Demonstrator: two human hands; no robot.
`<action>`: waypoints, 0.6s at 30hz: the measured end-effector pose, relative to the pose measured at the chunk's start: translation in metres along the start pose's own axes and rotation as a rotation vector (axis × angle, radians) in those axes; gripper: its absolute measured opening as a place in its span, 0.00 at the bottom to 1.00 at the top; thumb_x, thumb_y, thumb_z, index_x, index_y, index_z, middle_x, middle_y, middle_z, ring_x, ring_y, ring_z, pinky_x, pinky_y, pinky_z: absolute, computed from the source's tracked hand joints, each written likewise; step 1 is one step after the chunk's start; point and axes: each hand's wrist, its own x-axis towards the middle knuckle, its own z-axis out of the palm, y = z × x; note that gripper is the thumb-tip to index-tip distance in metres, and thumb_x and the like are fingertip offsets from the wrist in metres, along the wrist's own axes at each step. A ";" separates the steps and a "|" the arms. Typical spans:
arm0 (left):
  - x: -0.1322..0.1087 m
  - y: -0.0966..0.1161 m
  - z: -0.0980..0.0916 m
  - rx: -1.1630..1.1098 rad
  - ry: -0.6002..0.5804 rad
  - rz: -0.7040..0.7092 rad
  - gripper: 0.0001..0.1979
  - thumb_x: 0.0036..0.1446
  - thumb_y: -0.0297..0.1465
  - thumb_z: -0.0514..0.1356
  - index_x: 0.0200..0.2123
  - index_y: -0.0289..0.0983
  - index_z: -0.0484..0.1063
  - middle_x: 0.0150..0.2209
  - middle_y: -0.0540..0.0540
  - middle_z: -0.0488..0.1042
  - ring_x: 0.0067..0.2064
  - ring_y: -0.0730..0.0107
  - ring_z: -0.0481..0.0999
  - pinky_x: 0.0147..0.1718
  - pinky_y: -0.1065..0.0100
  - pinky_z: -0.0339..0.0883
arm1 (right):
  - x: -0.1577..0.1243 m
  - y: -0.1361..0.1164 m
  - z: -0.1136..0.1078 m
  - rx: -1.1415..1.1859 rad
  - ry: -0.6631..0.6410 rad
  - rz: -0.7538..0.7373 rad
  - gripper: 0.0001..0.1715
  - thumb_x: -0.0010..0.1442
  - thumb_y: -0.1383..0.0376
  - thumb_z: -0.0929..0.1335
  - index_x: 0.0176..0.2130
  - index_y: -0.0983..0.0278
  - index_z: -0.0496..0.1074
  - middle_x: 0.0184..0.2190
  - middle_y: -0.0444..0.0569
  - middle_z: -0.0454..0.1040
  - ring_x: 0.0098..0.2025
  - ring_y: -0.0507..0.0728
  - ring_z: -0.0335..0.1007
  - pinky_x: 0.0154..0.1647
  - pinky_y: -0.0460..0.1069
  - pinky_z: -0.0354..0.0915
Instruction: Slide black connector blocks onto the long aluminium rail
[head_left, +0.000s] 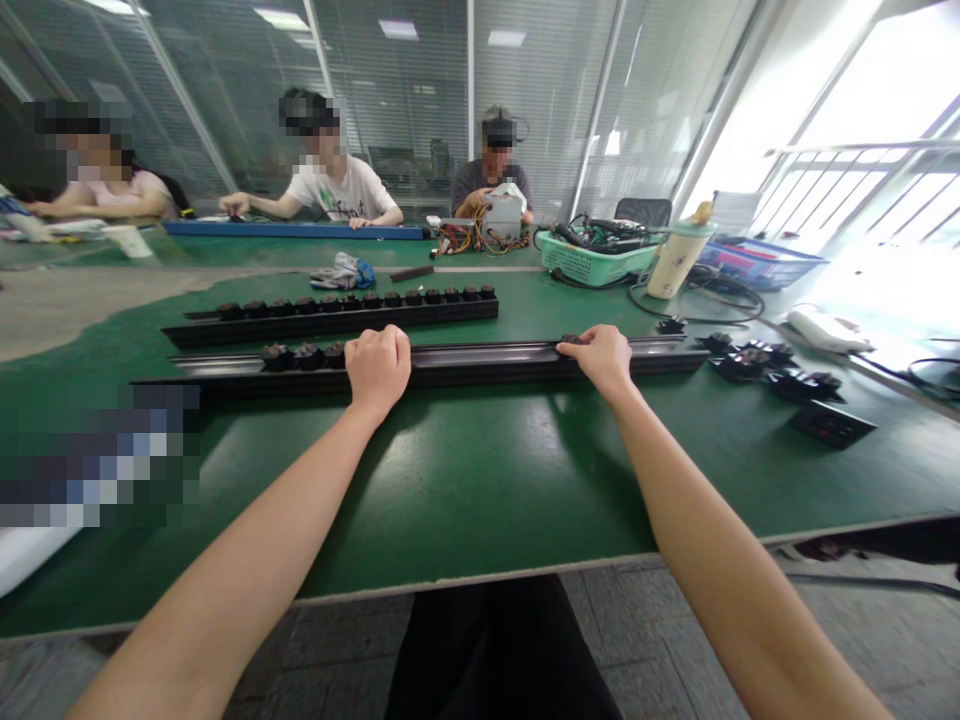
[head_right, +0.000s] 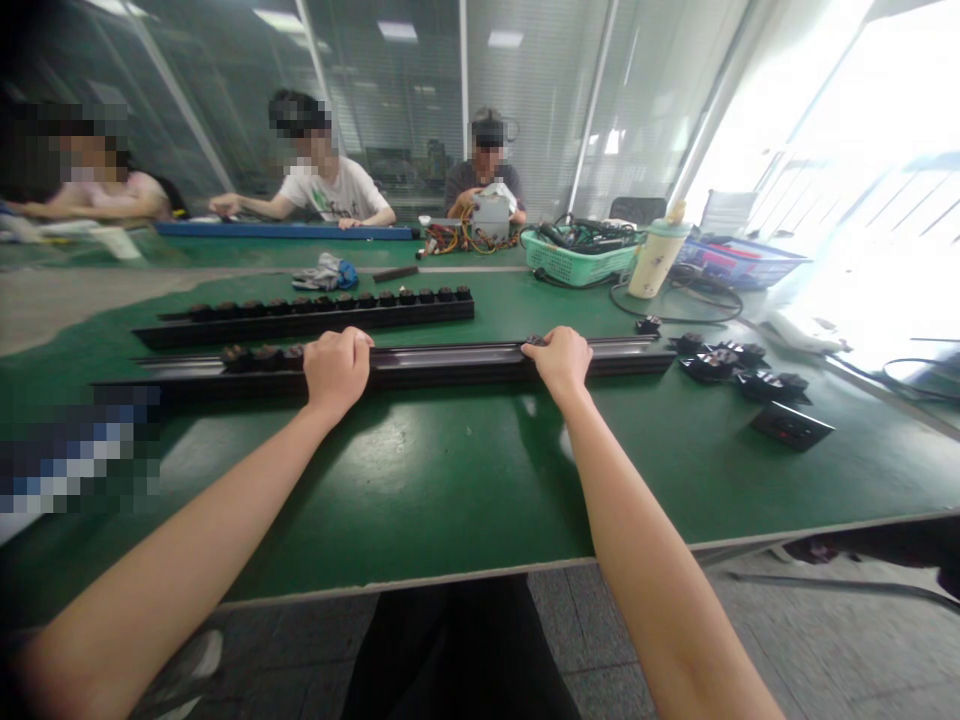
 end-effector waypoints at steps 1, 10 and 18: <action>0.000 0.000 0.000 -0.002 0.000 0.000 0.21 0.70 0.35 0.42 0.39 0.39 0.74 0.38 0.38 0.79 0.46 0.51 0.74 0.46 0.54 0.58 | 0.000 0.000 0.000 0.001 0.000 0.003 0.15 0.52 0.55 0.76 0.32 0.62 0.74 0.37 0.53 0.79 0.44 0.65 0.74 0.49 0.56 0.64; 0.000 0.000 0.001 0.005 0.001 0.002 0.22 0.70 0.35 0.41 0.39 0.39 0.75 0.38 0.38 0.79 0.46 0.51 0.74 0.46 0.54 0.58 | 0.001 0.000 -0.001 0.001 -0.011 0.027 0.14 0.52 0.55 0.76 0.32 0.61 0.74 0.38 0.54 0.79 0.45 0.66 0.74 0.51 0.57 0.63; 0.000 0.000 0.000 -0.025 -0.007 -0.008 0.21 0.70 0.35 0.42 0.40 0.39 0.75 0.39 0.37 0.79 0.46 0.50 0.74 0.47 0.54 0.58 | 0.001 0.001 -0.002 0.007 -0.008 0.033 0.14 0.52 0.56 0.75 0.33 0.61 0.74 0.39 0.54 0.79 0.47 0.66 0.75 0.52 0.58 0.63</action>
